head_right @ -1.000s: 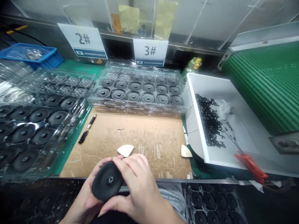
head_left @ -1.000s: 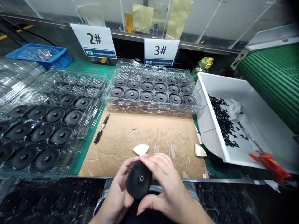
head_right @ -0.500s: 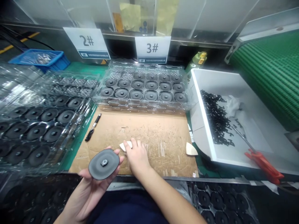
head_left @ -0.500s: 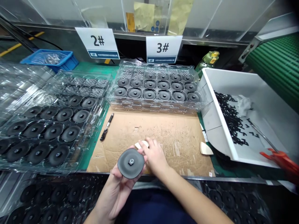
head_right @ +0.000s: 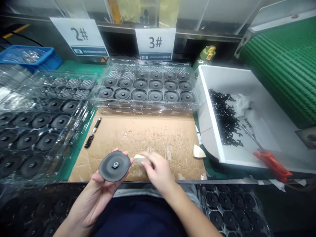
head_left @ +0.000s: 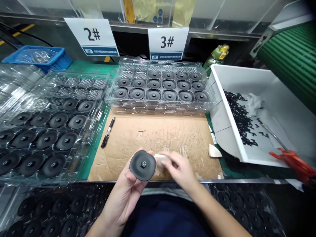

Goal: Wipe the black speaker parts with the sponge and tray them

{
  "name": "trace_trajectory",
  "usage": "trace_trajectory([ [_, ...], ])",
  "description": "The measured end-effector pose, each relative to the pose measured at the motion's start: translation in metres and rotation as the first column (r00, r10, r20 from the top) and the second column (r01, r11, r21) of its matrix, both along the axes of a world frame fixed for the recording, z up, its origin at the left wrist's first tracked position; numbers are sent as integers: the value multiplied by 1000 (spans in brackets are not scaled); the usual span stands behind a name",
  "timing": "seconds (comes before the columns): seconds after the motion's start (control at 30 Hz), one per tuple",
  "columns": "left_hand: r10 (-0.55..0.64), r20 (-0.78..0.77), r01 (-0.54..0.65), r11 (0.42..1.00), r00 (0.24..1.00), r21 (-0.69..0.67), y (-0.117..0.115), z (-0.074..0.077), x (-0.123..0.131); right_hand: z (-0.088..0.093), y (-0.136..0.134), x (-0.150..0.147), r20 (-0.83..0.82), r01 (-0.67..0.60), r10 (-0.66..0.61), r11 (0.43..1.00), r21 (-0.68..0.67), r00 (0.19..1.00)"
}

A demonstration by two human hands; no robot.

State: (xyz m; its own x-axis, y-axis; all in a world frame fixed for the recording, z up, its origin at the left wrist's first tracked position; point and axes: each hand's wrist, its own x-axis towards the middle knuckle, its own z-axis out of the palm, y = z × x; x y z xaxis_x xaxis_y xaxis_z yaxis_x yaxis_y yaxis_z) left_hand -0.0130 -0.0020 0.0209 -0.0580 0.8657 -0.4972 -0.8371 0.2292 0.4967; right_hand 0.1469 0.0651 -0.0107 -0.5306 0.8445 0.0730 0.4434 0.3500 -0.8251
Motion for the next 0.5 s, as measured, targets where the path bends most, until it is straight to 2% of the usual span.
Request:
trace_trajectory([
  [0.07, -10, -42, 10, 1000, 999, 21, 4, 5, 6, 32, 3, 0, -83, 112, -113, 994, -13, 990],
  [0.1, -27, -47, 28, 999, 999, 21, 5, 7, 10, 50, 3, -2, -144, 102, -100, 995, 8, 985],
  [0.17, -77, -35, 77, 997, 996, 10, 7, 11, 16, 80, 2, -7, -223, -47, 66, 995, 91, 972],
  [0.23, -99, -32, 100, 995, 995, 5, 7, 13, 19, 97, 2, -12, -170, -246, 258, 965, 88, 951],
  [0.3, -56, -49, 57, 998, 997, 18, 7, 13, 20, 102, 4, -17, -74, -335, 335, 942, 16, 939],
  [0.37, -40, -42, 41, 999, 998, 30, 5, 13, 20, 98, 6, -21, -52, -252, 256, 966, 58, 965],
  [0.43, -70, -23, 70, 997, 997, 25, 4, 13, 17, 94, 4, -22, -120, -129, 149, 978, 166, 981],
  [0.47, -82, -30, 83, 996, 996, 17, 3, 14, 16, 92, 2, -21, -159, -120, 150, 976, 183, 976],
  [0.5, -83, -50, 83, 997, 995, 7, 2, 14, 14, 92, 0, -18, -180, -165, 193, 973, 159, 965],
])
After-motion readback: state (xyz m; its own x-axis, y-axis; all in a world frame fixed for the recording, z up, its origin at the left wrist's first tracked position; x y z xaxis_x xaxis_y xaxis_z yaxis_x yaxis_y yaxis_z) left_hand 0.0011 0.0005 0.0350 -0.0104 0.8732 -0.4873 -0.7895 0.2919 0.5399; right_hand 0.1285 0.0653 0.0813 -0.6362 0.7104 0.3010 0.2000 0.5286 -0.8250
